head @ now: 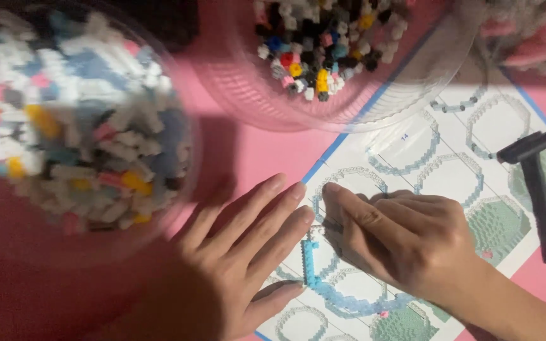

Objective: Assembling a 3D pixel art model by placing small interlocking plastic blocks onto a template and tapping them with a small hammer.

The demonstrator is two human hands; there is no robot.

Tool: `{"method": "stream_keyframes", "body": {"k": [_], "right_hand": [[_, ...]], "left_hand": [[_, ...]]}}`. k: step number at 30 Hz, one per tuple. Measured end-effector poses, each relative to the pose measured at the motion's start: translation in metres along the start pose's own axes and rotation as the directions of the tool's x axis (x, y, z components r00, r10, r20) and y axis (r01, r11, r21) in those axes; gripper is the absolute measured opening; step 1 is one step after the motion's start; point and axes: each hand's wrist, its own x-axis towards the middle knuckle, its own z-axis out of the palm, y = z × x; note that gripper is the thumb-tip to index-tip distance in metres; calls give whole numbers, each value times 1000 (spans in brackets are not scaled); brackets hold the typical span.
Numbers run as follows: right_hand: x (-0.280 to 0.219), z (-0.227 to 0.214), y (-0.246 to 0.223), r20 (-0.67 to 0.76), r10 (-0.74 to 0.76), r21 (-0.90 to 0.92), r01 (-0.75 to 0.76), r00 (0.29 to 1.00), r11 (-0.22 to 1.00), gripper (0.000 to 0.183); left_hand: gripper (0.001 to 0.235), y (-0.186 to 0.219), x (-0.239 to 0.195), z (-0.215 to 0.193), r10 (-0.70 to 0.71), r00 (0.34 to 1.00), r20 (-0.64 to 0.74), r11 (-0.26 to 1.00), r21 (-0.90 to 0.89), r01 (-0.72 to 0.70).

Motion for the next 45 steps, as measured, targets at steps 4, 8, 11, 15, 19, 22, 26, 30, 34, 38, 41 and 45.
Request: {"method": "stream_keyframes", "body": {"k": [4, 8, 11, 15, 19, 22, 26, 30, 34, 38, 41, 45], "right_hand": [[5, -16, -6, 6, 176, 165, -175, 984, 971, 26], [29, -28, -22, 0, 140, 81, -140, 990, 987, 18], [78, -36, -42, 17, -31, 151, 28, 999, 988, 16], [124, -23, -49, -7, -178, 158, 177, 984, 971, 11], [157, -7, -52, 25, -197, 163, 190, 980, 968, 12], [170, 5, -57, 16, -186, 184, 180, 982, 966, 16], [176, 16, -58, -16, -204, 198, 203, 979, 959, 9], [177, 6, -63, -7, -116, 189, 115, 993, 975, 11], [177, -4, -65, 30, 68, 272, -73, 997, 960, 17], [175, -5, -60, 48, 147, 244, -154, 988, 957, 21], [179, -2, -55, 29, 133, 222, -137, 991, 965, 15], [188, 4, -56, -48, 36, 224, -24, 998, 974, 12]], "left_hand": [[72, 4, -10, 8, -6, 998, -65, 998, -68, 2], [44, 3, -16, 10, -4, 996, -94, 981, -192, -14], [51, 6, -21, 16, -31, 999, -16, 974, -224, 27], [43, 10, -30, 22, -72, 994, -81, 981, -186, 56], [50, 8, -30, 16, -59, 991, -119, 987, -155, 40], [52, 5, -32, 17, -43, 990, -134, 986, -164, 21], [52, 5, -35, 23, -49, 992, -113, 983, -179, 28], [55, 4, -35, 27, -47, 998, -52, 978, -204, 35], [57, 2, -36, 23, -32, 995, -97, 982, -187, 14], [59, 3, -37, 24, -39, 990, -136, 983, -181, 14], [60, 1, -37, 21, -41, 986, -162, 983, -183, 11], [60, 2, -37, 23, -37, 988, -153, 984, -176, 10]]}}
